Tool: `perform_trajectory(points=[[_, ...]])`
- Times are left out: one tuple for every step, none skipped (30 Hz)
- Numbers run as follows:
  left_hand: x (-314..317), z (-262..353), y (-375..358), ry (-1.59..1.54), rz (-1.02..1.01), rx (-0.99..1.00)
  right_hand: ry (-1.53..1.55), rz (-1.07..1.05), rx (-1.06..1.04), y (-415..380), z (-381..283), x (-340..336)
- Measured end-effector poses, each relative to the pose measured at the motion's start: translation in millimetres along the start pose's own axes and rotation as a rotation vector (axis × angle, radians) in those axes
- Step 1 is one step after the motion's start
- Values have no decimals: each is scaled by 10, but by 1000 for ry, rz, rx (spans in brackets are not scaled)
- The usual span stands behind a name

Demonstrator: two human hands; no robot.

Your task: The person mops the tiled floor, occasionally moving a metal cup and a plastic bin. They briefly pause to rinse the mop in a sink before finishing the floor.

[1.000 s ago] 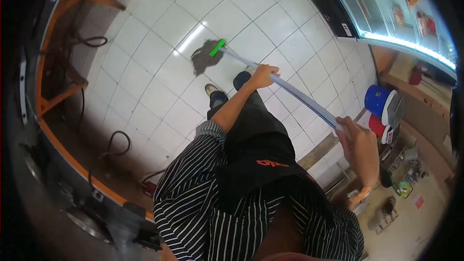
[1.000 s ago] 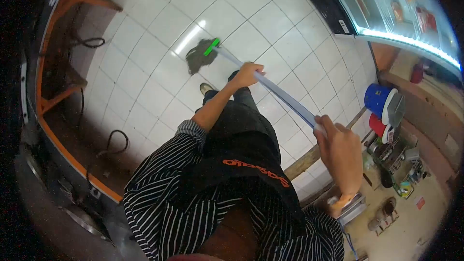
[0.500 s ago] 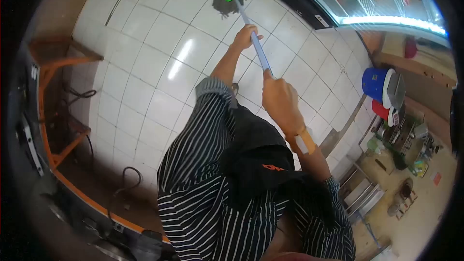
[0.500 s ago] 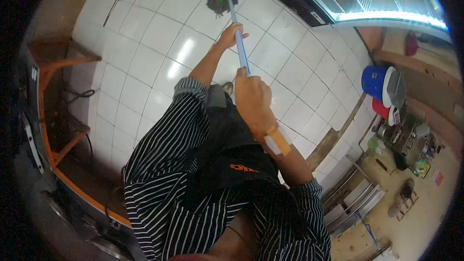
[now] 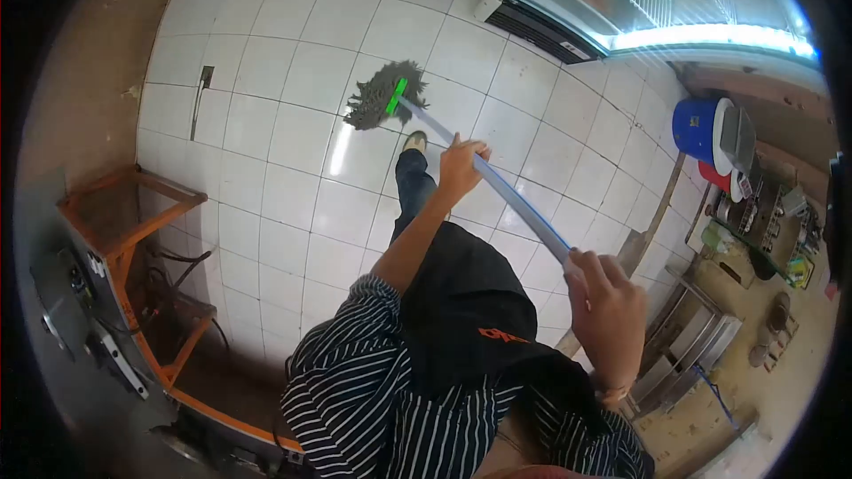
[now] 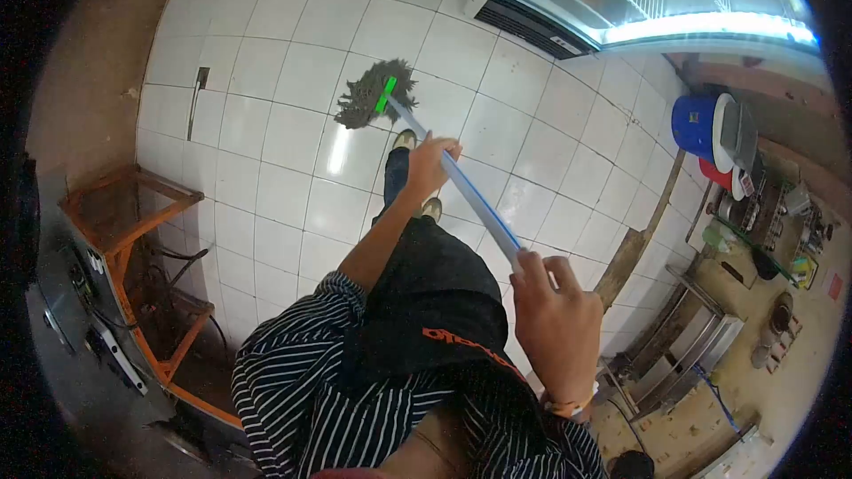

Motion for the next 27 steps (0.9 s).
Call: perform_trajectory(points=[[-8,-63,227,-2,20,21,42,15,48,145,5,-49],[-19,-191,484,-3,22,13,84,43,93,305,9,-85],[41,-327,737,88,-82,63,112,61,116,455,9,-74],[90,-458,974,179,-190,107,113,50,112,629,-4,-64],[72,-527,1233,216,-233,172,162,126,126,798,-9,-83],[40,-538,1521,251,-280,238,214,201,144,960,6,-123],[-1,-560,1801,247,-293,248,238,313,133,1146,1,-135],[-27,-577,2037,239,-303,260,257,427,123,1322,-5,-169],[-32,-681,2243,269,-323,283,257,426,126,1486,-53,-174],[-75,-696,2391,300,-339,308,271,500,97,1625,-123,-212],[-99,-714,2441,296,-343,308,283,571,69,1682,-179,-244],[-135,-724,2482,260,-369,267,280,570,71,1707,-205,-255],[-156,-733,2489,226,-397,227,295,680,-8,1689,-235,-296],[-189,-713,2439,226,-406,234,311,795,-84,1661,-259,-322],[-217,-676,2327,206,-365,264,212,873,-127,1552,-274,-315],[-235,-635,2182,182,-322,292,206,873,-120,1454,-240,-277],[-257,-565,2040,122,-315,309,275,958,-271,1334,-225,-272],[-313,-443,1910,121,-319,316,345,1042,-424,1252,-230,-282],[-380,-308,1791,83,-357,248,343,1048,-415,1254,-236,-330],[-414,-182,1718,49,-391,180,468,1170,-461,1229,-204,-478],[-384,-152,1658,54,-396,192,591,1297,-505,1228,-192,-580],[-379,-94,1618,-34,-271,320,676,1354,-394,1294,-161,-654],[-367,-50,1616,-126,-141,449,975,1183,-456,1376,-167,-747],[-335,-1,1644,-128,-141,463,1258,982,-511,1445,-182,-794],[-310,-15,1673,-183,-100,348,1250,808,-559,1451,-100,-761],[-276,-40,1735,-238,-57,229,1235,630,-603,1466,-17,-718],[-229,25,1816,-247,77,301,1226,684,-544,1487,1,-820]])
Point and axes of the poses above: each hand's wrist, its own y-axis towards the middle knuckle, its own x-axis out of the palm, z = x × y, the point moved 4 cm from there along y, towards the middle knuckle, and after that the axes turned 5 degrees about -z, right-handed, at the moved point
